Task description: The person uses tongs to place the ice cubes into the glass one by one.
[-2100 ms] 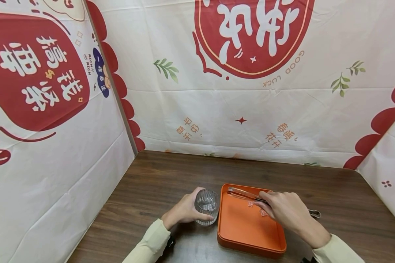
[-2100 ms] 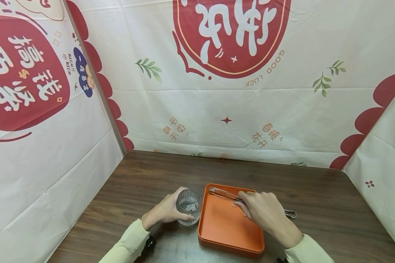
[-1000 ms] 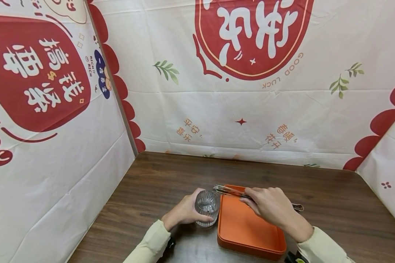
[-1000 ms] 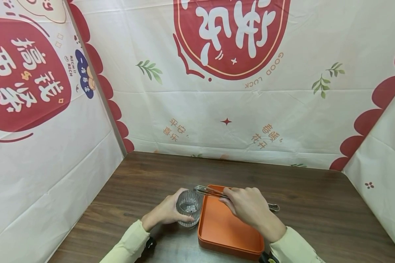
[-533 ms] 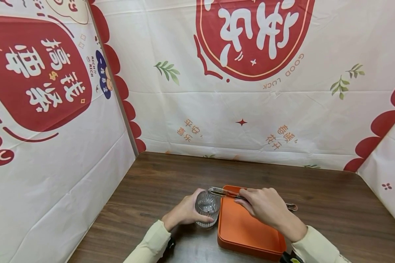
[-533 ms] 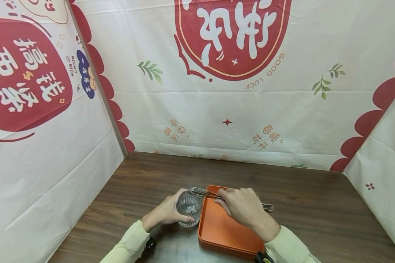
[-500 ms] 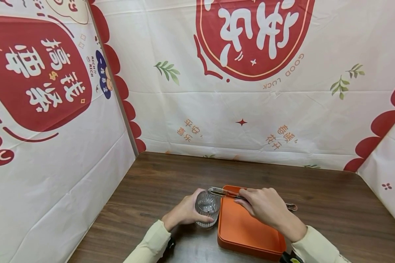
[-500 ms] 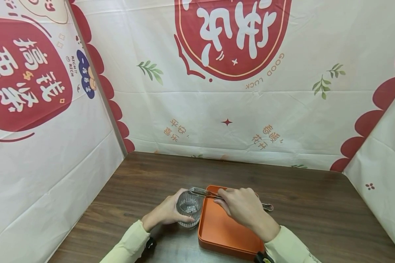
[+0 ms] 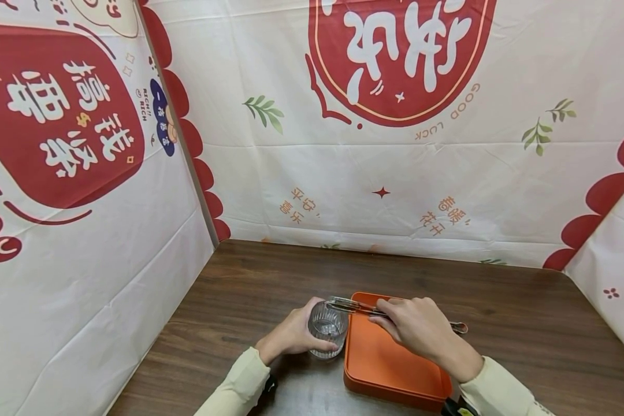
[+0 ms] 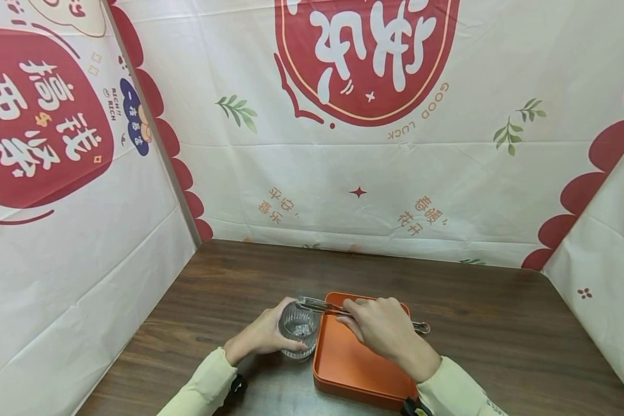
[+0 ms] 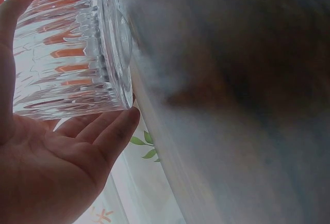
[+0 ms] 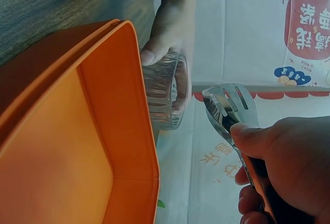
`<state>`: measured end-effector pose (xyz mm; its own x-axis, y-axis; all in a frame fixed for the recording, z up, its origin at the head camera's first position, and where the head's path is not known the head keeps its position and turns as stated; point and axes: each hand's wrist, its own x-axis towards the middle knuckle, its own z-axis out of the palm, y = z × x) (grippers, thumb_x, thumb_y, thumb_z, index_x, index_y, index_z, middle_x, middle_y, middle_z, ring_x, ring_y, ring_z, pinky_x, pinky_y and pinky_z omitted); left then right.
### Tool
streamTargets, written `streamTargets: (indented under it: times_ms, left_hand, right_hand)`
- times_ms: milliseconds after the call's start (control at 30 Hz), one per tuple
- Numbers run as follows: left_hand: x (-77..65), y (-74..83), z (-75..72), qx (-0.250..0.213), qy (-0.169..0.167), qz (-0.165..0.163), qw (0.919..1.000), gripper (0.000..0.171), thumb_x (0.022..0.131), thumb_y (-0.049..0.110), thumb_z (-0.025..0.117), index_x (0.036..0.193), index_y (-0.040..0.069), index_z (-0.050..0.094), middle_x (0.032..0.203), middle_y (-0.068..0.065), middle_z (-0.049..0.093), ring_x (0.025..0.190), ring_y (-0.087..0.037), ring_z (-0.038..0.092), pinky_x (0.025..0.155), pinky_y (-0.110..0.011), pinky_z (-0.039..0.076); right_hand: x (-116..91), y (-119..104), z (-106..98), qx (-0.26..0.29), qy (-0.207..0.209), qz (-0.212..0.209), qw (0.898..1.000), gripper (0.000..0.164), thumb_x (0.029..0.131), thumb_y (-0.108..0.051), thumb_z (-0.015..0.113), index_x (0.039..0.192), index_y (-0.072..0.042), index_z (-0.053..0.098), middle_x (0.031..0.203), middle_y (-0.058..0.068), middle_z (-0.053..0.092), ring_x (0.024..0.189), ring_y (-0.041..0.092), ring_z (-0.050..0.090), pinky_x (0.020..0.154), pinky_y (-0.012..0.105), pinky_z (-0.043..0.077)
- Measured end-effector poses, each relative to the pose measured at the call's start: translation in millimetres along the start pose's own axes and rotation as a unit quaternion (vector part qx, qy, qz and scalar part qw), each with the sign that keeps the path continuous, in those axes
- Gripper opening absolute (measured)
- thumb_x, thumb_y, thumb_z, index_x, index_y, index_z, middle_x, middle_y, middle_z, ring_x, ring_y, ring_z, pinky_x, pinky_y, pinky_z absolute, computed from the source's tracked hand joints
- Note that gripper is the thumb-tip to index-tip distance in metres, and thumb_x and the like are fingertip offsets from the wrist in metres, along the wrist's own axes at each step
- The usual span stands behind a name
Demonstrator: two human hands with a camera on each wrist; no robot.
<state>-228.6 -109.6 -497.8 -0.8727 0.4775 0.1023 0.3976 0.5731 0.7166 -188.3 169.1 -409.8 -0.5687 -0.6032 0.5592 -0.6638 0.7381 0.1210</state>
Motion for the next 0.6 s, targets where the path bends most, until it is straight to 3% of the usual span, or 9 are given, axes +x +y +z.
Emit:
streamTargets:
  times_ms: [267, 433, 600]
  left_hand:
    - [-0.3, -0.2, -0.4, 0.001, -0.001, 0.001, 1.0000, 0.085, 0.064, 0.047, 0.091, 0.132, 0.023, 0.047, 0.108, 0.000, 0.068, 0.095, -0.010, 0.063, 0.084, -0.027, 0.051]
    - [-0.7, -0.1, -0.4, 0.002, -0.002, -0.001, 1.0000, 0.085, 0.064, 0.048, 0.091, 0.132, 0.023, 0.047, 0.108, -0.002, 0.068, 0.094, -0.011, 0.063, 0.083, -0.028, 0.051]
    - [-0.7, -0.1, -0.3, 0.006, -0.003, 0.000, 1.0000, 0.084, 0.065, 0.048, 0.091, 0.132, 0.023, 0.047, 0.109, -0.003, 0.068, 0.096, -0.012, 0.064, 0.084, -0.028, 0.051]
  right_hand:
    - [0.0, 0.5, -1.4, -0.001, 0.001, -0.001, 1.000, 0.028, 0.083, -0.039, 0.077, 0.076, -0.025, 0.054, 0.057, -0.017, 0.047, 0.042, 0.001, 0.041, 0.039, 0.022, 0.025]
    - [-2.1, 1.5, -3.1, -0.001, -0.015, 0.006, 1.000, 0.026, 0.084, -0.040, 0.075, 0.078, -0.024, 0.056, 0.057, -0.017, 0.047, 0.042, 0.000, 0.037, 0.040, 0.020, 0.023]
    - [-4.8, 1.8, -4.1, -0.003, -0.036, 0.021, 0.999, 0.027, 0.084, -0.043, 0.075, 0.087, -0.020, 0.062, 0.061, -0.013, 0.055, 0.040, 0.000, 0.036, 0.039, 0.019, 0.023]
